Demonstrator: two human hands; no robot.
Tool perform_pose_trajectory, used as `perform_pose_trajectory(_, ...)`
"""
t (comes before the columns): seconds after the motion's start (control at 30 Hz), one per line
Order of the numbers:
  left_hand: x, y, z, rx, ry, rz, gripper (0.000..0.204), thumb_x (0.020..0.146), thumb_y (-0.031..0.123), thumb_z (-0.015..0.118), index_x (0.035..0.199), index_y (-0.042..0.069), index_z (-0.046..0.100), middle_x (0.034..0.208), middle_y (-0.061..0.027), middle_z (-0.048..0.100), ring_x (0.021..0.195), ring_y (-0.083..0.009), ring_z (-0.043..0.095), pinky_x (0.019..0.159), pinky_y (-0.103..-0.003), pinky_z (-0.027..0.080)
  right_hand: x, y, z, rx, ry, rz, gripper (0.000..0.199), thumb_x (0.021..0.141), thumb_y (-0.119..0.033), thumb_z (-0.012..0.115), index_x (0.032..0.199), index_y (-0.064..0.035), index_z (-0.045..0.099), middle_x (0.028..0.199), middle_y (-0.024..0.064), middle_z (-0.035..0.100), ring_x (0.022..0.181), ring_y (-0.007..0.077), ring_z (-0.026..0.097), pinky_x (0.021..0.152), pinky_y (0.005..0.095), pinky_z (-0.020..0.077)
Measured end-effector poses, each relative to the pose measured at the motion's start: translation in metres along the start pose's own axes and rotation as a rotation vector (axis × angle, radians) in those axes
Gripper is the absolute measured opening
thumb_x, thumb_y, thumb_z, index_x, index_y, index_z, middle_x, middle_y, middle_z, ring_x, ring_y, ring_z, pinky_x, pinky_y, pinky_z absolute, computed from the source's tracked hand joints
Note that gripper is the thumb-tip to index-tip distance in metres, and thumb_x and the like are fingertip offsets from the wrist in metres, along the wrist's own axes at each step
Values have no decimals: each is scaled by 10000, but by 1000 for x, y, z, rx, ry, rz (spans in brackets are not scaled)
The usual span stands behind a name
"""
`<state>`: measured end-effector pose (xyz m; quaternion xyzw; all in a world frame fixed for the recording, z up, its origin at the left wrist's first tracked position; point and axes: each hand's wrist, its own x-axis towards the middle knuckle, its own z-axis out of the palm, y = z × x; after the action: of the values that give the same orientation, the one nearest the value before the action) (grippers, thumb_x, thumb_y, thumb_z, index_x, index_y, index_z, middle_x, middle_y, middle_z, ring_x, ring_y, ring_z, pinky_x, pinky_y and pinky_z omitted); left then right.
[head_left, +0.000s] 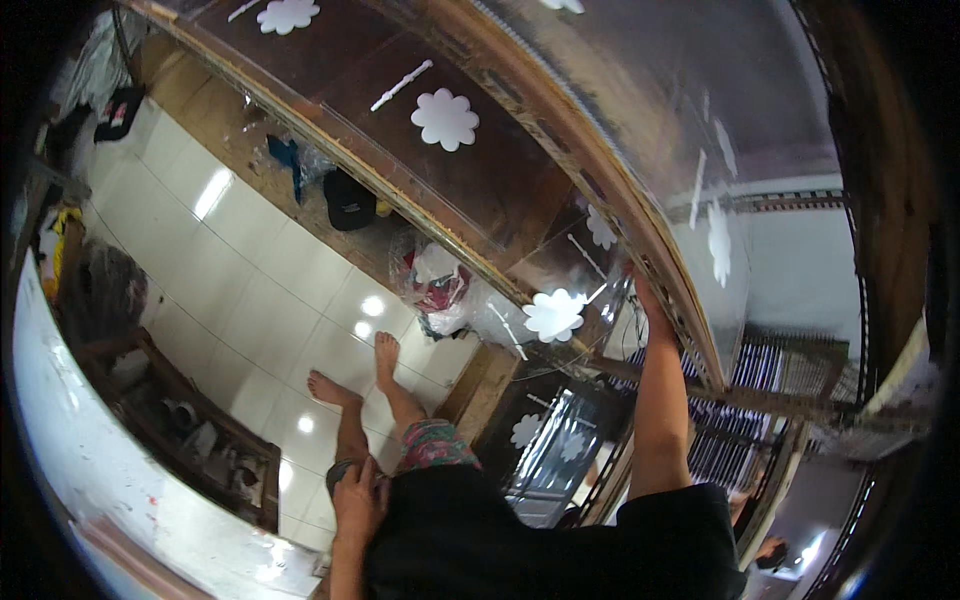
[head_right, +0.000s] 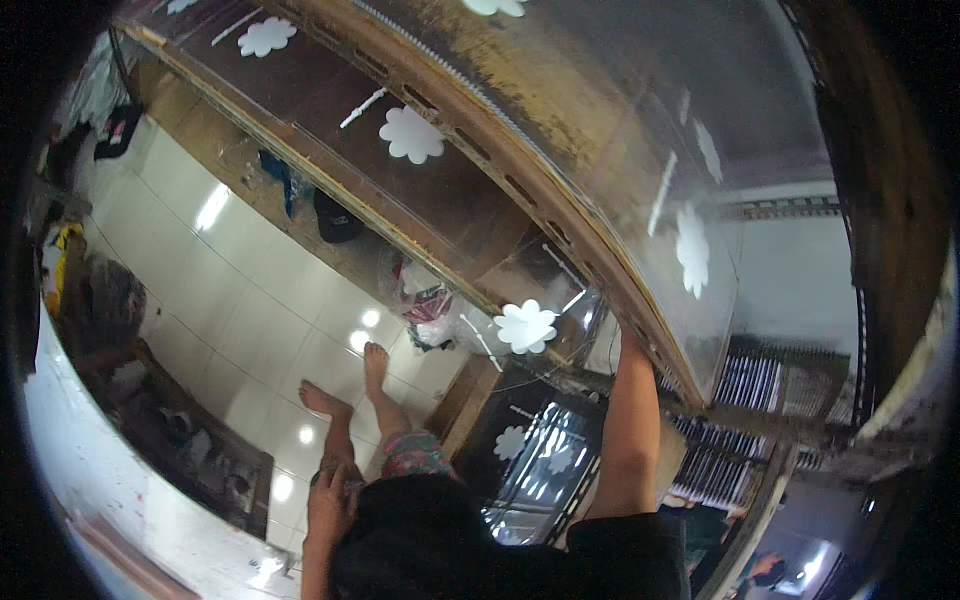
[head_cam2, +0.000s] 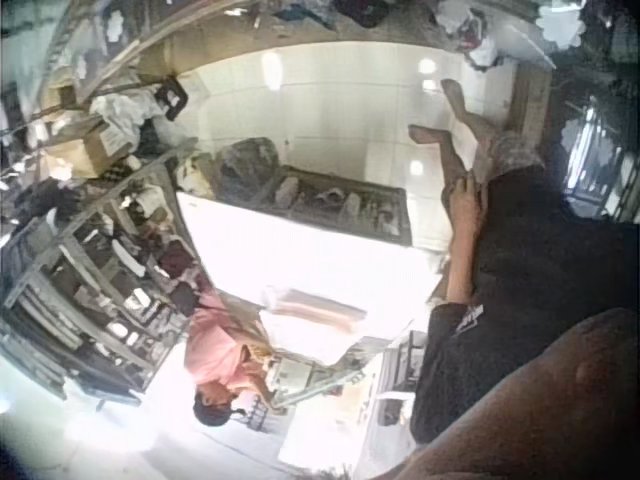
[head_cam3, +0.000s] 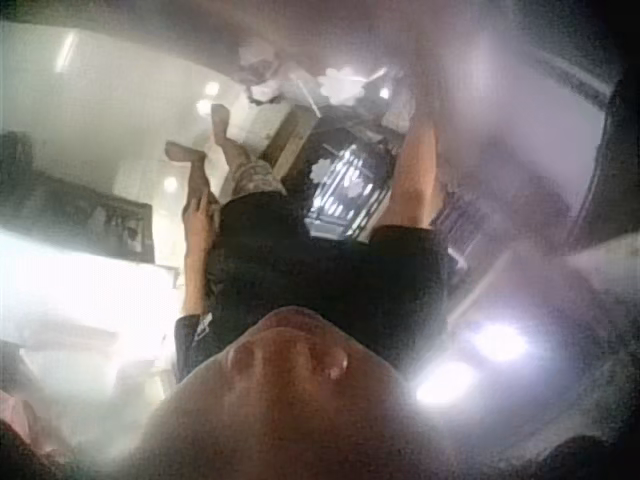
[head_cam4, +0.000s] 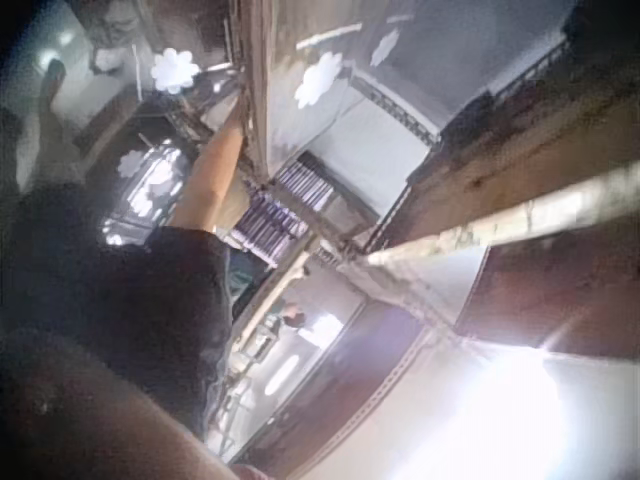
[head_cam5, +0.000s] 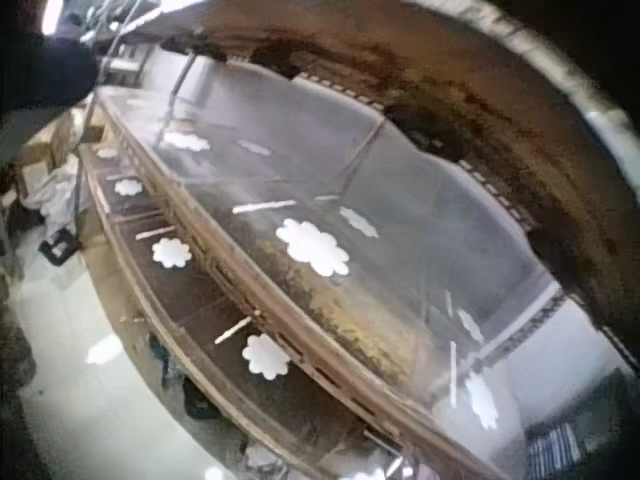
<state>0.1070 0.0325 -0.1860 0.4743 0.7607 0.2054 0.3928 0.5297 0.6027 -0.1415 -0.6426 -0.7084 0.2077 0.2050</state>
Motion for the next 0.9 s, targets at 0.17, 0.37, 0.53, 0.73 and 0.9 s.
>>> perform_pose_trajectory(0.17, -10, -28, 47, -9, -280, -329, 505, 871, 236, 688, 1318, 28, 577, 1166, -253, 614, 1034, -436, 624, 897, -498, 505, 97, 33, 12, -232, 108, -94, 154, 887, -27, 555, 985, -42, 674, 940, 68, 696, 918, 203, 664, 861, 347, 519)
perform_pose_trajectory(0.37, -12, -31, 86, -84, -292, -451, 461, 878, 234, 676, 1295, 55, 592, 1166, -250, 615, 1007, -456, 627, 875, -516, 513, 190, 46, 18, -393, 144, -140, 162, 870, -50, 556, 947, -47, 698, 897, 73, 707, 870, 213, 670, 842, 354, 517)
perform_pose_trajectory(0.53, -6, -42, 107, -135, -263, -459, 421, 867, 213, 680, 1242, 38, 602, 1114, -260, 622, 971, -453, 633, 829, -516, 519, 234, 50, 27, -555, 239, -150, 160, 865, -59, 582, 954, -53, 714, 943, 115, 735, 923, 270, 696, 842, 385, 524)
perform_pose_trajectory(0.73, -3, -39, 115, -159, -267, -491, 365, 873, 163, 661, 1203, 17, 601, 1084, -276, 619, 976, -474, 621, 836, -525, 513, 260, 61, 31, -515, 265, -226, 142, 866, -53, 596, 948, -66, 712, 946, 106, 731, 936, 261, 688, 852, 374, 517)
perform_pose_trajectory(0.9, 2, -38, 119, -172, -286, -522, 343, 873, 151, 660, 1181, 10, 605, 1093, -279, 617, 1002, -478, 615, 873, -523, 510, 281, 70, 31, -568, 264, -350, 130, 864, -57, 589, 924, -70, 704, 929, 105, 718, 919, 248, 680, 844, 367, 514)
